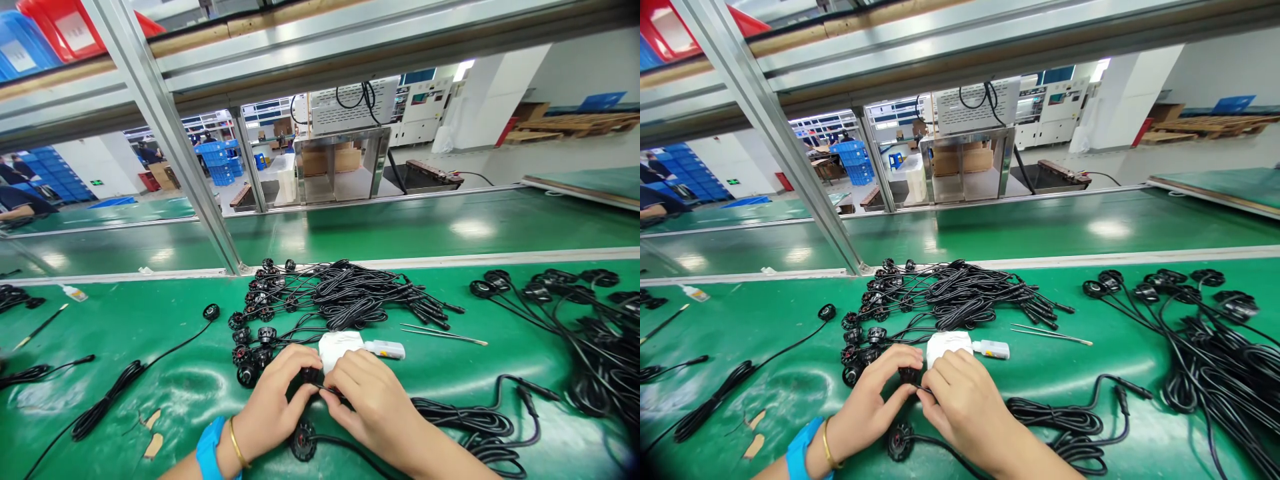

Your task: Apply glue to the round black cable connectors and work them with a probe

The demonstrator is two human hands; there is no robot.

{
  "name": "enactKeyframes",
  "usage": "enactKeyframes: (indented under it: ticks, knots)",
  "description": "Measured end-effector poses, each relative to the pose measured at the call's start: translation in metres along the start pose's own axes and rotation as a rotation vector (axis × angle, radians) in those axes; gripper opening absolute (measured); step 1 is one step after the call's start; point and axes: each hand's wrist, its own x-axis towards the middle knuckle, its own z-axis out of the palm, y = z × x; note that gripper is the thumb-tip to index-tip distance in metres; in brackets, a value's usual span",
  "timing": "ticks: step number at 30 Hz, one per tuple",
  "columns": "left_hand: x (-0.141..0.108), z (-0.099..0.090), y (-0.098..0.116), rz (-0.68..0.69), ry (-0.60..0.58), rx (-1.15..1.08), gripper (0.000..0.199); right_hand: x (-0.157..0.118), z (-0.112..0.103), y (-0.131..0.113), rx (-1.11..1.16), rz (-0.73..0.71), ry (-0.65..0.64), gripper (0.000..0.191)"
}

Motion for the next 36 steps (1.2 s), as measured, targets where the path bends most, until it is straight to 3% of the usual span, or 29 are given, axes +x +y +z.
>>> enactKeyframes:
  ticks: [13, 17, 22, 27, 31, 34, 36]
  knots:
    - [0.001, -0.003, 0.001, -0.108, -0.124, 0.095, 0.038, -0.006, 0.008, 0.003, -0.101, 0.057, -0.206, 0.015]
    - [0.002, -0.008, 0.006, -0.112, -0.105, 0.093, 0.042, -0.007, 0.008, 0.000, -0.089, 0.049, -0.190, 0.015]
    - [0.002, -0.014, 0.009, -0.139, -0.052, 0.129, 0.027, -0.004, 0.003, 0.003, -0.069, 0.031, -0.126, 0.007]
    - [0.001, -0.012, 0.008, -0.110, -0.006, 0.167, 0.019, 0.003, -0.007, 0.013, -0.075, 0.040, -0.006, 0.017]
    - [0.001, -0.021, -0.001, -0.098, 0.162, 0.284, 0.019, 0.004, -0.016, 0.027, -0.137, 0.065, 0.037, 0.018]
    - [0.004, -0.044, -0.017, -0.212, 0.351, 0.500, 0.024, 0.004, -0.024, 0.043, -0.212, 0.085, 0.079, 0.014]
    - [0.005, -0.061, -0.029, -0.297, 0.402, 0.580, 0.025, 0.006, -0.028, 0.056, -0.317, 0.084, 0.074, 0.017]
